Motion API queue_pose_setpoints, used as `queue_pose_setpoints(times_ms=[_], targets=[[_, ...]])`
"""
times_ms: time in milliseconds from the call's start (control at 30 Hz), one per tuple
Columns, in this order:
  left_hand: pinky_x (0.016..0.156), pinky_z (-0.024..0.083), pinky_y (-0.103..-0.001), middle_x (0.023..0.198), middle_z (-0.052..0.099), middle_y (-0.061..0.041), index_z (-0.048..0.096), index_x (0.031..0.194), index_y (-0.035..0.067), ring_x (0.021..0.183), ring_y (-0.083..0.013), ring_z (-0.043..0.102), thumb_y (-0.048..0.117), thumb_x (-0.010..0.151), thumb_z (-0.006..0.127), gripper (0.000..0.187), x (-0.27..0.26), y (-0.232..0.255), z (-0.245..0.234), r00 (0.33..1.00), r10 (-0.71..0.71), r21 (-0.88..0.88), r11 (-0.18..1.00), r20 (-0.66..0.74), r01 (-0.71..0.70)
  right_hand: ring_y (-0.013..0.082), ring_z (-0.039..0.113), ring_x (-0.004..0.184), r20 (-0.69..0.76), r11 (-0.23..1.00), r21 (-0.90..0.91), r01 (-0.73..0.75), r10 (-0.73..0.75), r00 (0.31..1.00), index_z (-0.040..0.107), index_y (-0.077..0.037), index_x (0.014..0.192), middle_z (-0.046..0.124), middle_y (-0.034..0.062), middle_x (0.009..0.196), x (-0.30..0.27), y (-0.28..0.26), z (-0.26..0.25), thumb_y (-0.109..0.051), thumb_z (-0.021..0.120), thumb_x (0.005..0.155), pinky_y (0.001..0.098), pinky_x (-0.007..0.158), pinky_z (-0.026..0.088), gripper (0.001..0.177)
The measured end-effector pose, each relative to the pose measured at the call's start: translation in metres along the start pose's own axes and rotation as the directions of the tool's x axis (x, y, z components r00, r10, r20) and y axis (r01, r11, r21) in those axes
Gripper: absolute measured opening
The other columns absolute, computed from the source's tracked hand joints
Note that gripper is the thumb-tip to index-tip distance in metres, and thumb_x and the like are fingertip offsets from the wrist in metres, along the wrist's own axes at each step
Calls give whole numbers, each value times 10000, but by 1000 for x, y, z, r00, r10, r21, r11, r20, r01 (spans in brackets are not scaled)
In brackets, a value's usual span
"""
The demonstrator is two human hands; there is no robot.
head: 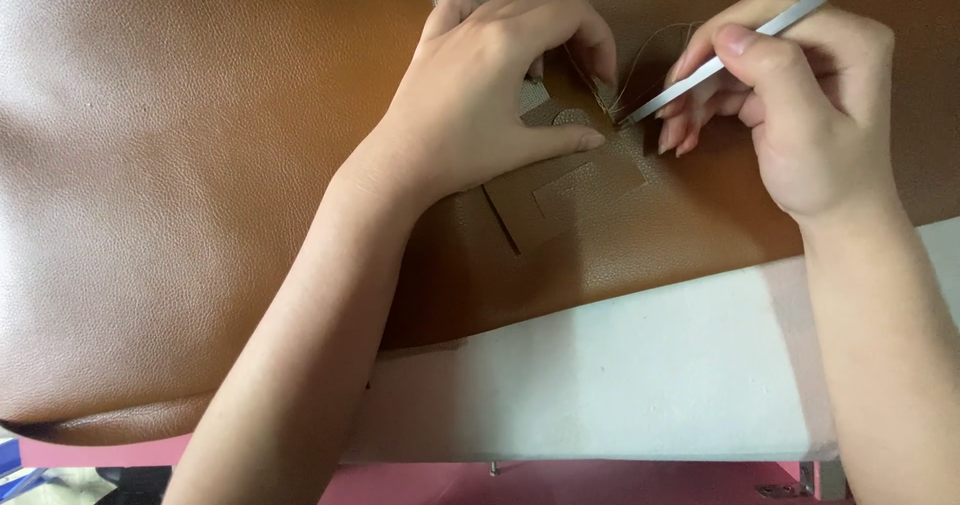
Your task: Using a mallet and a pronged punch tool to create stitching holes in a piece of brown leather.
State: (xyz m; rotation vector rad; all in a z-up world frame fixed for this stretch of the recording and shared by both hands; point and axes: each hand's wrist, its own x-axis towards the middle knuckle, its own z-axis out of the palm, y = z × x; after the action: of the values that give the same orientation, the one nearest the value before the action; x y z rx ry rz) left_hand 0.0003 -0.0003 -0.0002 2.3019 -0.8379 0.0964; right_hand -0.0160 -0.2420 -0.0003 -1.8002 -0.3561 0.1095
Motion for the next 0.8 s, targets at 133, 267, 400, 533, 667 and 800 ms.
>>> queue_pose_setpoints(times_ms=[133, 267, 400, 533, 667, 800], targets=[[879, 316, -407, 1036, 681, 131, 592, 1026, 257, 941, -137, 610, 321, 764, 890, 402, 0, 1, -1, 1000, -3, -12, 1000, 1, 3, 319, 681, 694, -6, 1000, -21, 4, -4, 1000, 580, 143, 993, 596, 233, 898, 0, -2, 1, -43, 429, 1136, 324, 594, 569, 279], [858, 314, -410, 1025, 680, 118, 592, 1024, 253, 931, -140, 619, 319, 765, 885, 397, 0, 0, 0, 1000, 8, -7, 1000, 2, -8, 322, 680, 686, 11, 1000, -15, 24, -24, 1000, 572, 154, 975, 594, 245, 888, 0, -1, 1, -17, 421, 1136, 321, 592, 560, 279], [848, 310, -392, 1017, 682, 131, 594, 1019, 259, 915, -127, 620, 312, 780, 870, 369, 0, 2, -1, 1000, 4, -9, 1000, 2, -4, 323, 672, 691, 22, 999, -18, 28, -28, 999, 570, 159, 974, 592, 250, 895, 1, -2, 2, -13, 418, 1137, 323, 605, 556, 281], [865, 319, -408, 1008, 683, 131, 600, 1010, 256, 903, -132, 616, 309, 767, 874, 370, 0, 2, -1, 1000, 4, -11, 1000, 0, -4, 322, 670, 687, 27, 1000, -16, 26, -26, 999, 570, 160, 975, 591, 251, 886, 1, -3, 2, 7, 421, 1134, 320, 600, 555, 266], [865, 330, -412, 1018, 690, 122, 601, 1021, 245, 921, -149, 629, 341, 782, 893, 389, 0, -1, 0, 1000, 30, -4, 1000, -3, -30, 315, 672, 667, 29, 1000, -5, 10, -10, 1000, 582, 153, 972, 607, 254, 861, 3, -1, 1, 4, 439, 1124, 310, 593, 557, 256], [880, 314, -403, 1023, 685, 132, 602, 1018, 247, 918, -128, 630, 303, 780, 878, 369, 0, 2, -2, 1000, 17, -22, 1000, 3, -17, 308, 677, 669, 34, 1000, -13, 10, -10, 999, 583, 144, 971, 605, 250, 835, 2, -4, 2, 0, 437, 1127, 310, 600, 557, 258]])
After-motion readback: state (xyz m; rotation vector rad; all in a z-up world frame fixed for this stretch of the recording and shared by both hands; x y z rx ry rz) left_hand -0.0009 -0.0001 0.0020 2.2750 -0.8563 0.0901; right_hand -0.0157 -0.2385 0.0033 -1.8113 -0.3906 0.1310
